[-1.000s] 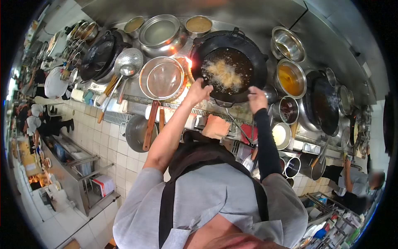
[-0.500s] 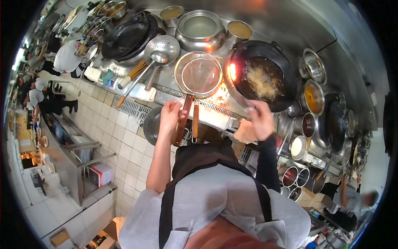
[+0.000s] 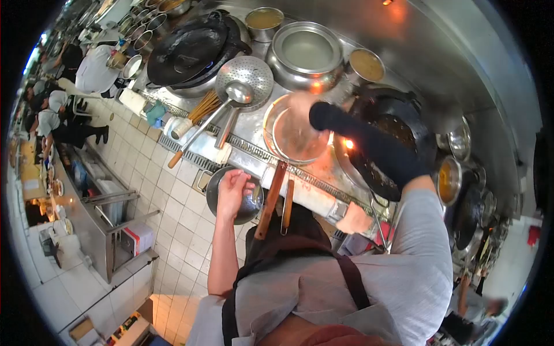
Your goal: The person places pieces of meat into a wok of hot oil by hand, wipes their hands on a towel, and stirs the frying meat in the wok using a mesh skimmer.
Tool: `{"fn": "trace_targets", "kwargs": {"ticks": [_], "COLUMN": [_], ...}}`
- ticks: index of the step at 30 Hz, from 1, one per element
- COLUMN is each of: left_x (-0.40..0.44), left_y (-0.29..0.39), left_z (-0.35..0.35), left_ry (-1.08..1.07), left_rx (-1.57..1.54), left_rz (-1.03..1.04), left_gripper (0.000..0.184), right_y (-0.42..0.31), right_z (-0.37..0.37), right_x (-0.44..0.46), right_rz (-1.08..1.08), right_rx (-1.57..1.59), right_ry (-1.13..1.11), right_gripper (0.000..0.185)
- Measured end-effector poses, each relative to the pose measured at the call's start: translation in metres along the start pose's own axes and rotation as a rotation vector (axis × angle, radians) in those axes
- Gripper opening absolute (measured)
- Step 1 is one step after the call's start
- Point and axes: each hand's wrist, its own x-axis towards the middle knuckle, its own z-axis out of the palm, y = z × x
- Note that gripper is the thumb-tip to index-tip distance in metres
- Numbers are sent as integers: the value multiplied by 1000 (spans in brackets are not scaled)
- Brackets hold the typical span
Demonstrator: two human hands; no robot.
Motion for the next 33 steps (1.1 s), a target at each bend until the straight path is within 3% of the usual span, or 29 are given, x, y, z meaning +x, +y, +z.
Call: {"fn": "trace_targets", "kwargs": {"ticks": [1, 2, 3, 5, 6, 7, 9, 12, 15, 19, 21, 24, 26, 28, 30, 33], "left_x": [4, 10, 16, 28, 36, 45, 70, 112, 156, 230, 260, 339, 396, 419, 414, 381], "left_y": [2, 0, 0, -1, 2, 5, 17, 36, 42, 56, 78, 94, 97, 94, 108, 122], "left_z": [1, 1, 2, 4, 6, 8, 14, 24, 31, 47, 67, 101, 123, 141, 156, 152], "left_ry": [21, 26, 43, 84, 80, 85, 81, 53, 7, -32, -60, -112, -184, -248, -197, -164], "left_rx": [-2, 10, 17, 26, -1, 21, 68, 104, 108, 255, 157, 104, -32, -141, -232, -91], "left_rz": [-13, -6, -22, -56, -63, -51, -26, 2, 33, 96, 105, 8, 10, 31, 42, 15], "left_gripper": [26, 25, 25, 25, 25, 26, 27, 28, 28, 27, 23, 21, 20, 17, 16, 14], "right_y": [56, 76, 92, 153, 187, 226, 220, 224, 211, 254, 305, 257, 179, 151, 156, 262], "right_z": [32, 16, 4, 20, 45, 70, 81, 77, 66, 114, 157, 101, 39, 17, 13, 92], "right_x": [47, 79, 98, 160, 186, 204, 203, 227, 225, 223, 235, 247, 247, 233, 219, 219], "right_rz": [122, 190, 359, 496, 621, 639, 802, 777, 725, 730, 690, 632, 485, 478, 594, 744], "right_rx": [-205, -304, -156, -5, 65, -42, -220, 81, 6, -181, -283, -60, 5, 17, -14, 103], "right_ry": [-46, -100, 12, 6, 156, 192, 318, 31, -16, 181, 220, -1, -215, -184, 85, 296], "right_gripper": [17, 20, 21, 25, 27, 29, 30, 32, 33, 31, 29, 27, 27, 27, 29, 32]}}
